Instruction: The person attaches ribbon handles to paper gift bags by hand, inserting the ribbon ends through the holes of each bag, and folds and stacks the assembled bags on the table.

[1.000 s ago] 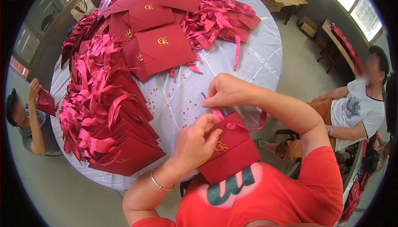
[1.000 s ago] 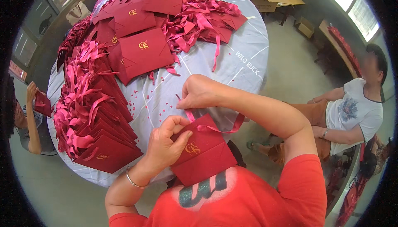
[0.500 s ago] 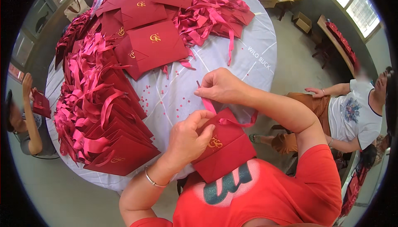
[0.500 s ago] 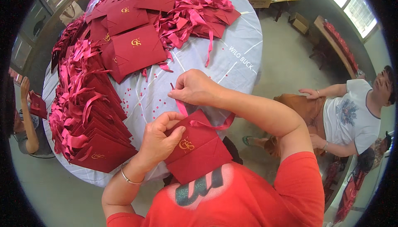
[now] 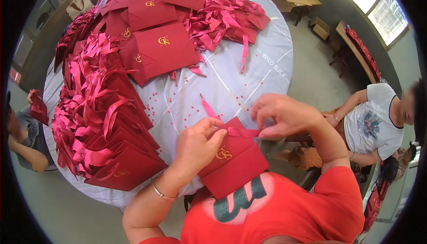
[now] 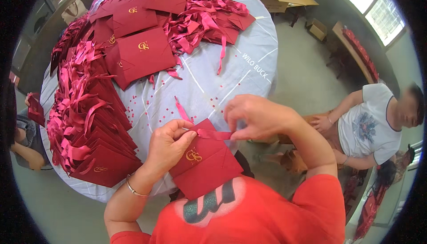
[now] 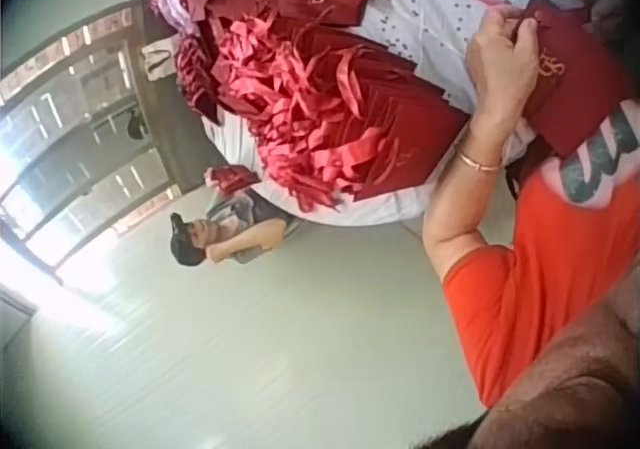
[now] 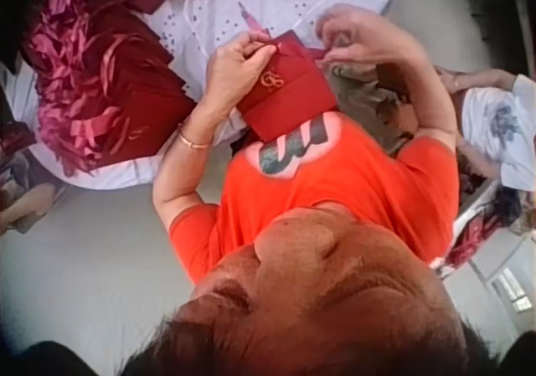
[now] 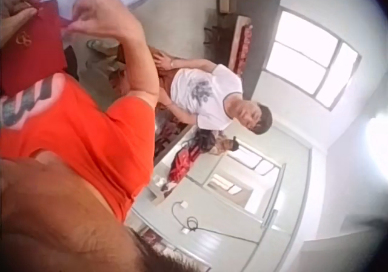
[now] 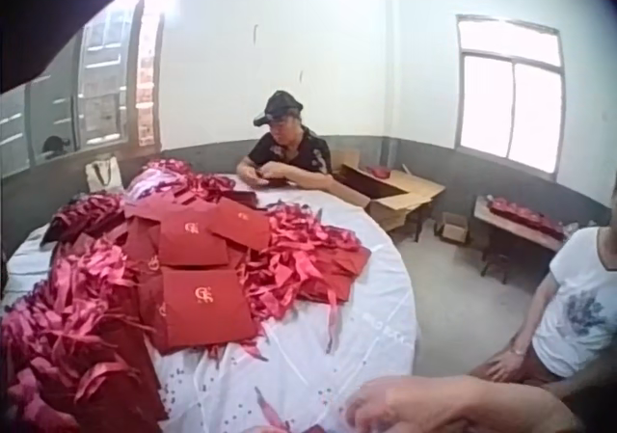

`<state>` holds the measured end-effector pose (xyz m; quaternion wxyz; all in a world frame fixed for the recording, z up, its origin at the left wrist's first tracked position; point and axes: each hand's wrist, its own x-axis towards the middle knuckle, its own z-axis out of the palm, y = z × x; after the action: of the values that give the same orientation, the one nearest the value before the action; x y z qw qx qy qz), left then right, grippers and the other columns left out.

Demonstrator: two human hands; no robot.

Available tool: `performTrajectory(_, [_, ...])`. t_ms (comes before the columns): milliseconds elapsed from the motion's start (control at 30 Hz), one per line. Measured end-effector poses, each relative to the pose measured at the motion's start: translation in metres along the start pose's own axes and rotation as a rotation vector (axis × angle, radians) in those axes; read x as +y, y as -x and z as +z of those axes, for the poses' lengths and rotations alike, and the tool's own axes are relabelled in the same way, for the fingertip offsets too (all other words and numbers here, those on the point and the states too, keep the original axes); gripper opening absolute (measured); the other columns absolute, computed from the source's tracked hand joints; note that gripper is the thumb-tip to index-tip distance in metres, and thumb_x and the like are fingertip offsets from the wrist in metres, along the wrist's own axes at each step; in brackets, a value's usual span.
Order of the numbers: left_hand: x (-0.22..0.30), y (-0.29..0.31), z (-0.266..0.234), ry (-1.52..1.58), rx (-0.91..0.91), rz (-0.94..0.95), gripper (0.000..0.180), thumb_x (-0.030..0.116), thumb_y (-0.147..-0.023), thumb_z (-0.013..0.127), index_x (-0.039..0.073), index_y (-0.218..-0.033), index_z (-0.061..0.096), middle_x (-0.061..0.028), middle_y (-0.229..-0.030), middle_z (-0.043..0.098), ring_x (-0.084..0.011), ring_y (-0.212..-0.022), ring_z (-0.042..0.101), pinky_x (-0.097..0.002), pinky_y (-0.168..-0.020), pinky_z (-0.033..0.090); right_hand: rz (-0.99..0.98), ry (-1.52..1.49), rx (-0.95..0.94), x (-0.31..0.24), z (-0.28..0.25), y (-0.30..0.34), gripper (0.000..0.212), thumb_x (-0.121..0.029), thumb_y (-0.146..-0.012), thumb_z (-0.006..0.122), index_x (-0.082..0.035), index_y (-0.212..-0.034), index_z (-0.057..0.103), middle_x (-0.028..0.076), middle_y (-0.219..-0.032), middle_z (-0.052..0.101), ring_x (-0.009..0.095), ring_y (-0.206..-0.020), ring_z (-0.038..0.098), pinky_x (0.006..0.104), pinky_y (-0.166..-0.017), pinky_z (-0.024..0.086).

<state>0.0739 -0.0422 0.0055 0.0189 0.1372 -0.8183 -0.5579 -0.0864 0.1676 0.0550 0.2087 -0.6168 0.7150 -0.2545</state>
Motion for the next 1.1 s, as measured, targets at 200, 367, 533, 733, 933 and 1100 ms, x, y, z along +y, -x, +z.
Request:
performTrajectory(200, [0.001,-0.001,0.002,-0.094,0.053,0.019,0.011,0.011,-0.086,0.068,0.001,-0.089,0.064,0.0001,-0.065,0.066,-0.0024,-0.057,0.054,-0.0227,-0.052,0.041,0.297,-0.077,0.016,-0.031,-0.018,0.028,0.014,-0.009,-0.076,0.071,-0.004,-0.087,0.064,0.008,-0.078,0.063,0.021,-0.078,0.063,0.0327,-0.066,0.049])
performTrajectory(367, [0.002,-0.003,0.003,-0.115,0.07,-0.007,0.015,0.018,-0.084,0.068,0.004,-0.088,0.065,-0.0045,-0.07,0.068,-0.0139,-0.063,0.061,-0.0298,-0.056,0.045,0.351,-0.632,0.184,-0.024,-0.022,0.052,0.015,-0.003,-0.08,0.068,-0.002,-0.094,0.062,0.005,-0.079,0.064,0.014,-0.071,0.064,0.0257,-0.061,0.05])
performTrajectory(533, [0.007,-0.003,0.001,-0.123,0.056,-0.053,0.019,0.024,-0.082,0.068,0.007,-0.088,0.067,-0.0098,-0.078,0.072,-0.0248,-0.07,0.069,-0.0362,-0.062,0.051,-0.035,-1.287,0.426,-0.006,-0.013,0.07,0.02,-0.003,-0.08,0.069,0.004,-0.096,0.059,0.008,-0.07,0.058,0.019,-0.055,0.06,0.0254,-0.054,0.049])
performTrajectory(733, [0.004,-0.002,0.002,-0.099,0.057,-0.067,0.019,0.024,-0.082,0.068,0.006,-0.088,0.067,-0.0094,-0.078,0.072,-0.0237,-0.069,0.069,-0.035,-0.062,0.05,-0.341,-1.227,0.574,-0.005,0.002,0.053,0.021,-0.011,-0.086,0.067,0.003,-0.101,0.063,0.012,-0.081,0.057,0.017,-0.066,0.056,0.0265,-0.054,0.047])
performTrajectory(933, [-0.005,0.008,-0.001,0.011,-0.015,0.083,0.018,-0.002,-0.089,0.055,-0.003,-0.106,0.058,-0.0056,-0.086,0.068,-0.0039,-0.071,0.056,-0.0212,-0.059,0.044,-0.191,-0.554,0.762,-0.032,0.004,0.017,0.006,-0.003,-0.086,0.067,0.0,-0.091,0.067,0.013,-0.089,0.062,0.018,-0.073,0.058,0.0284,-0.064,0.048])
performTrajectory(1100, [-0.005,0.005,-0.008,0.118,-0.079,0.092,0.032,-0.011,-0.087,0.042,-0.005,-0.117,0.049,-0.0126,-0.104,0.065,-0.0121,-0.092,0.061,-0.0231,-0.078,0.048,-0.131,-0.001,0.525,-0.043,0.022,-0.027,0.019,-0.002,-0.075,0.075,-0.001,-0.092,0.068,0.01,-0.08,0.067,0.025,-0.068,0.064,0.0315,-0.06,0.05])
